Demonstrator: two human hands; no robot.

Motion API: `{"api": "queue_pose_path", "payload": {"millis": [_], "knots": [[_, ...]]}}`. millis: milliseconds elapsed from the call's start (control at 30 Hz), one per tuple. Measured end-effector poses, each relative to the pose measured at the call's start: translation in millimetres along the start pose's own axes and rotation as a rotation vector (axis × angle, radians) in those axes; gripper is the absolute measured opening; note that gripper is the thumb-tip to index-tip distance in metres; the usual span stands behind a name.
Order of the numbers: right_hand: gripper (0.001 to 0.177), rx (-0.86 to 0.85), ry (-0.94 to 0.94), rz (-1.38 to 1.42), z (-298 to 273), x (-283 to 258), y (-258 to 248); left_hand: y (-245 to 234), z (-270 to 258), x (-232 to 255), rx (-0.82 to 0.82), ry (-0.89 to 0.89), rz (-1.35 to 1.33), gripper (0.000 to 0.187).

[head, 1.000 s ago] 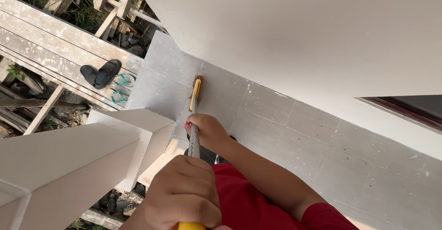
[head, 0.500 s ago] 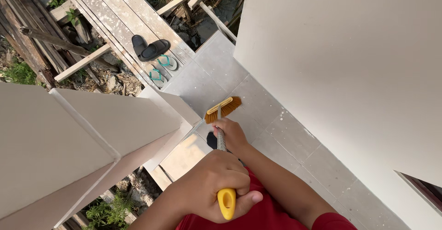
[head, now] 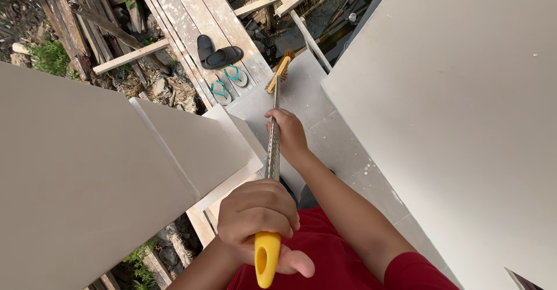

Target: The person sweeps a tiled balcony floor using a long-handled brush, moving it back and forth to clean the surface and edges.

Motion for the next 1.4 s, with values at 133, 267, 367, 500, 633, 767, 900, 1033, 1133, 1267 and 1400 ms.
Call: {"api": "queue_pose_path", "payload": {"millis": [133, 267, 367, 500, 633, 767, 900, 1033, 1133, 1267, 1400], "knots": [[0.029, -0.042, -0.095, 0.001, -15, -29, -4, -27, 29, -3, 0.228, -0.022, -0.064, 0.038], [0.017, -0.302, 0.049, -0.138, -26, -21, -11, -17, 49, -13, 0.18, -0.119, 0.109, 0.036], [0.008, -0.471, 0.202, -0.207, -20, -5, -17, 1, 61, -31, 0.131, -0.145, 0.115, 0.038], [0.007, -0.471, 0.067, -0.109, 13, 11, -30, 19, 68, -55, 0.04, -0.207, 0.105, 0.045], [0.006, -0.446, -0.028, -0.065, 64, 38, -51, 52, 73, -83, -0.006, -0.239, 0.124, 0.046], [0.011, -0.356, -0.213, -0.164, 115, 56, -63, 73, 71, -101, 0.081, -0.266, 0.178, 0.044], [0.01, -0.374, -0.212, -0.161, 144, 65, -69, 83, 71, -110, 0.19, -0.275, 0.272, 0.044], [0.015, -0.393, -0.375, -0.219, 147, 47, -74, 92, 67, -96, 0.303, -0.263, 0.326, 0.045], [0.016, -0.474, -0.413, -0.254, 126, 29, -77, 89, 60, -68, 0.513, -0.178, 0.395, 0.046], [0.023, -0.525, -0.446, -0.294, 74, -2, -77, 92, 36, -30, 0.761, -0.173, 0.527, 0.062], [0.028, -0.681, -0.432, -0.261, 15, -22, -78, 125, -5, -25, 0.807, -0.34, 0.537, 0.05]]}}
Point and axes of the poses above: each hand's wrist, its own z-axis towards the middle knuckle, its own y-axis out of the palm, x = y × z, the point moved 5 cm from there along z, towards the middle knuckle, and after that the axes turned 15 degrees about z, right-handed, at the moved point
